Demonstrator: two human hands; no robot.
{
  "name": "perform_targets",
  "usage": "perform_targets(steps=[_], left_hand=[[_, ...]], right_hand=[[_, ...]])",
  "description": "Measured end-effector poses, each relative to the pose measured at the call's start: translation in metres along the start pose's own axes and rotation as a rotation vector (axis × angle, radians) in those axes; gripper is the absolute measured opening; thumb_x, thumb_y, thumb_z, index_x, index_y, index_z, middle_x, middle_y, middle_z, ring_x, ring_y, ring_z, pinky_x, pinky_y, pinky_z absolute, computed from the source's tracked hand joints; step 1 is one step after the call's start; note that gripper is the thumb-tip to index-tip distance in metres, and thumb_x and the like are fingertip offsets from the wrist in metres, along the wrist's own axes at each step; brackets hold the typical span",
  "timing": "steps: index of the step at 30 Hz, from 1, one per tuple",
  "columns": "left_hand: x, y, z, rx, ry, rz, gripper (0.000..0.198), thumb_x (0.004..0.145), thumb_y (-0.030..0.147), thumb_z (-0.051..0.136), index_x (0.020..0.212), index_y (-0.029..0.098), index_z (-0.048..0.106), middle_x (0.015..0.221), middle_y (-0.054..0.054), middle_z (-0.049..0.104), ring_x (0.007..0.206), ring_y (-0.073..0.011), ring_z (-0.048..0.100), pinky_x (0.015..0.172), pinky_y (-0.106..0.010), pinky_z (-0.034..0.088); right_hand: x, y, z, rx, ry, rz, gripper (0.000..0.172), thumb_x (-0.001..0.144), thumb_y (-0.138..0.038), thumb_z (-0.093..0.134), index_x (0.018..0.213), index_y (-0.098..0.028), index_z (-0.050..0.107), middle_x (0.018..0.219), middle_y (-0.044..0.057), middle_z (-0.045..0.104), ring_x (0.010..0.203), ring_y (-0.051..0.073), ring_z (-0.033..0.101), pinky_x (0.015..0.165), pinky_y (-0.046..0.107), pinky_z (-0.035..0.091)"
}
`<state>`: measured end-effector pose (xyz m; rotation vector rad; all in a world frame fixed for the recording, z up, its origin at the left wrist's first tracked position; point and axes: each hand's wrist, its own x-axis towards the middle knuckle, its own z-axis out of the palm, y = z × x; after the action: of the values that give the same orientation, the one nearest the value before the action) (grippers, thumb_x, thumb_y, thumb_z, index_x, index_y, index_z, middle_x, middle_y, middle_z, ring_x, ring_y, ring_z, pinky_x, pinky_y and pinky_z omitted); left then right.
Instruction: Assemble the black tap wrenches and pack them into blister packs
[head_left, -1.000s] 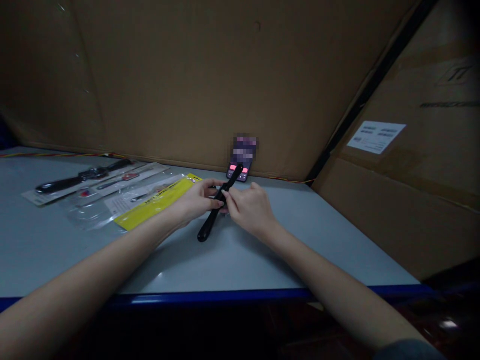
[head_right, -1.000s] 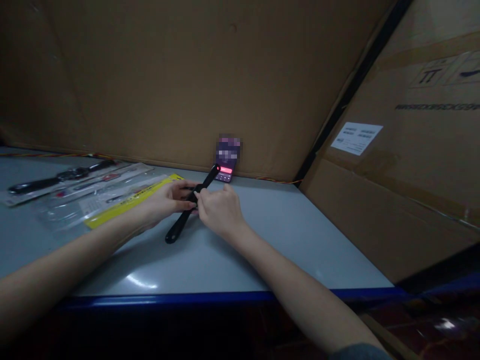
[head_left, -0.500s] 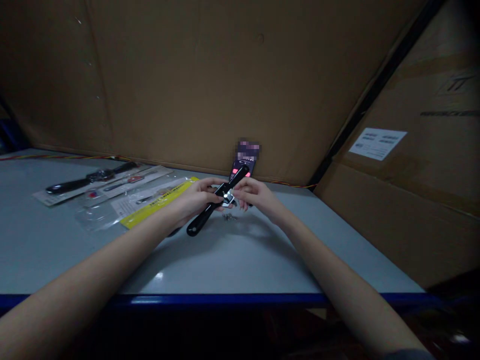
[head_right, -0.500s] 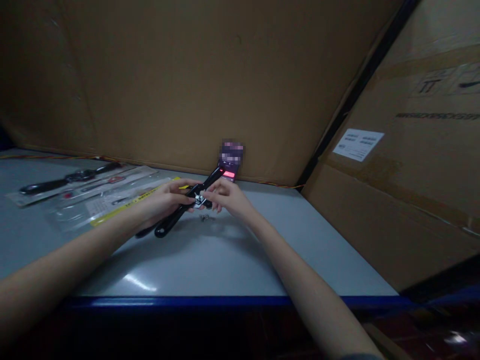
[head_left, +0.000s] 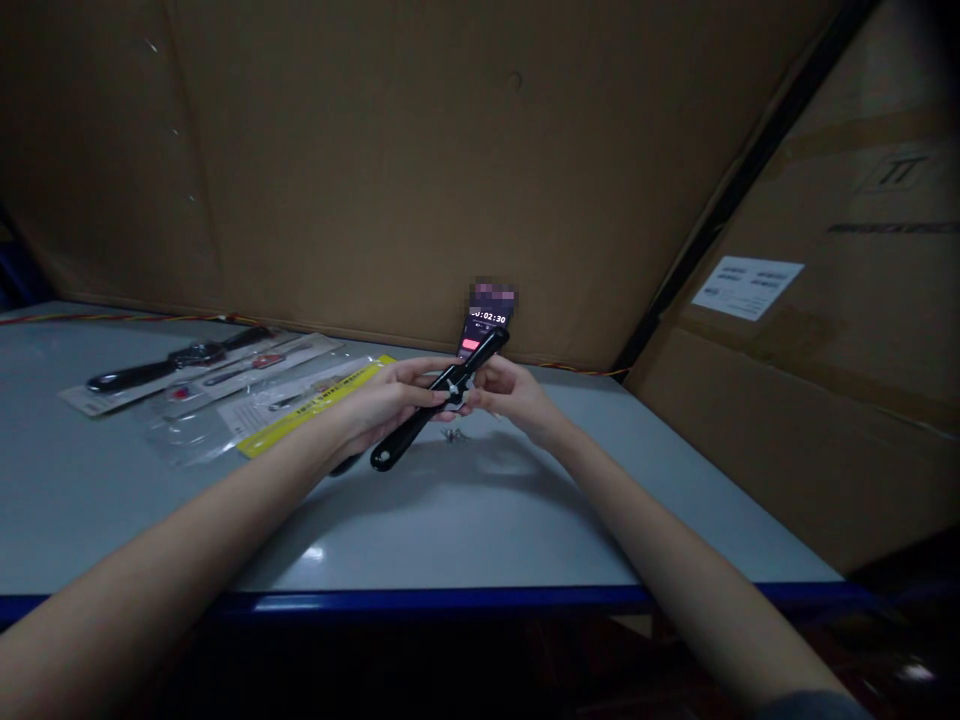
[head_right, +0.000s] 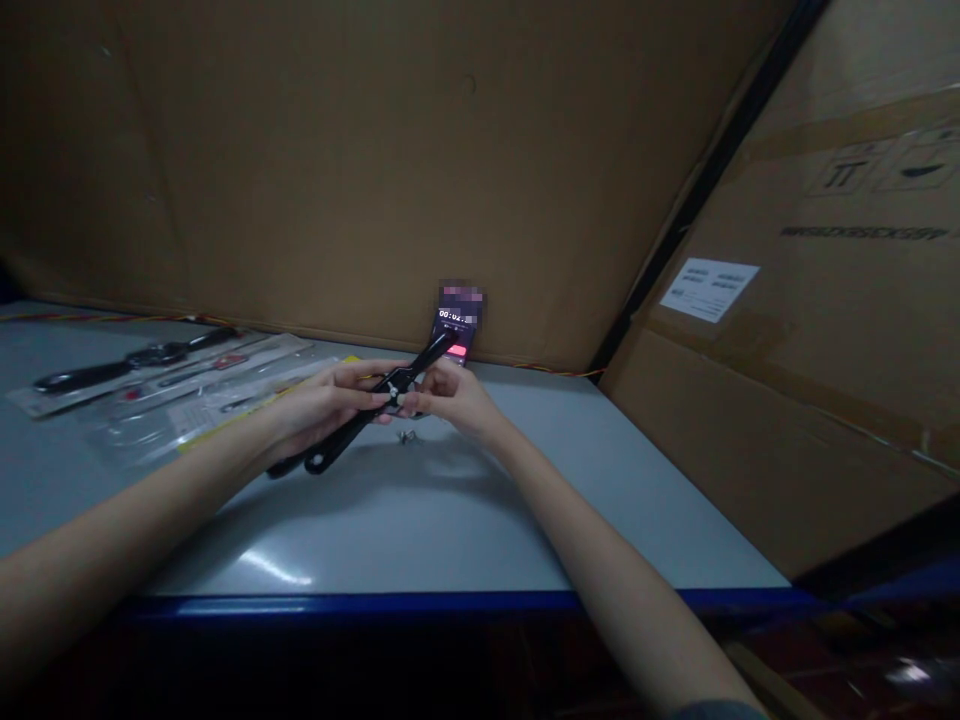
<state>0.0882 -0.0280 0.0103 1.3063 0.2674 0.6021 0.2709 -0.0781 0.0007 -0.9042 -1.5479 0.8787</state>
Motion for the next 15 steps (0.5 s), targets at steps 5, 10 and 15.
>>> perform_targets(steps=[5,10,15], left_hand=[[-0.004,0.004,0.004,0.006,-0.096,-0.019,0.055,0.069,-0.003,0.060,0.120,0.017,0.053,0.115,-0.011,0.060,0.096,-0.0205,0.061,0.087,-0.038,0.045],[-0.003,0.001,0.001,0.164,0.037,0.027,0.064,0.061,0.002,0.071,0.119,0.019,0.048,0.101,-0.006,0.063,0.088,-0.0173,0.063,0.088,-0.038,0.044],[0.000,-0.010,-0.001,0.338,0.036,0.086,0.061,0.060,0.009,0.074,0.115,0.019,0.049,0.106,-0.008,0.061,0.095,-0.0195,0.060,0.088,-0.039,0.043]], right_hand=[[-0.002,-0.002,-0.001,-0.039,0.017,-0.012,0.026,0.060,-0.023,0.075,0.084,-0.020,0.063,0.054,-0.009,0.046,0.045,0.004,0.038,0.042,0.018,0.028],[-0.004,-0.002,0.000,0.056,0.030,-0.016,0.026,0.066,-0.026,0.072,0.090,-0.021,0.064,0.057,-0.007,0.050,0.049,0.005,0.044,0.044,0.018,0.034],[-0.004,-0.001,0.003,0.109,0.105,0.039,0.023,0.074,-0.040,0.063,0.081,-0.018,0.065,0.055,-0.005,0.052,0.047,0.006,0.046,0.045,0.019,0.037]])
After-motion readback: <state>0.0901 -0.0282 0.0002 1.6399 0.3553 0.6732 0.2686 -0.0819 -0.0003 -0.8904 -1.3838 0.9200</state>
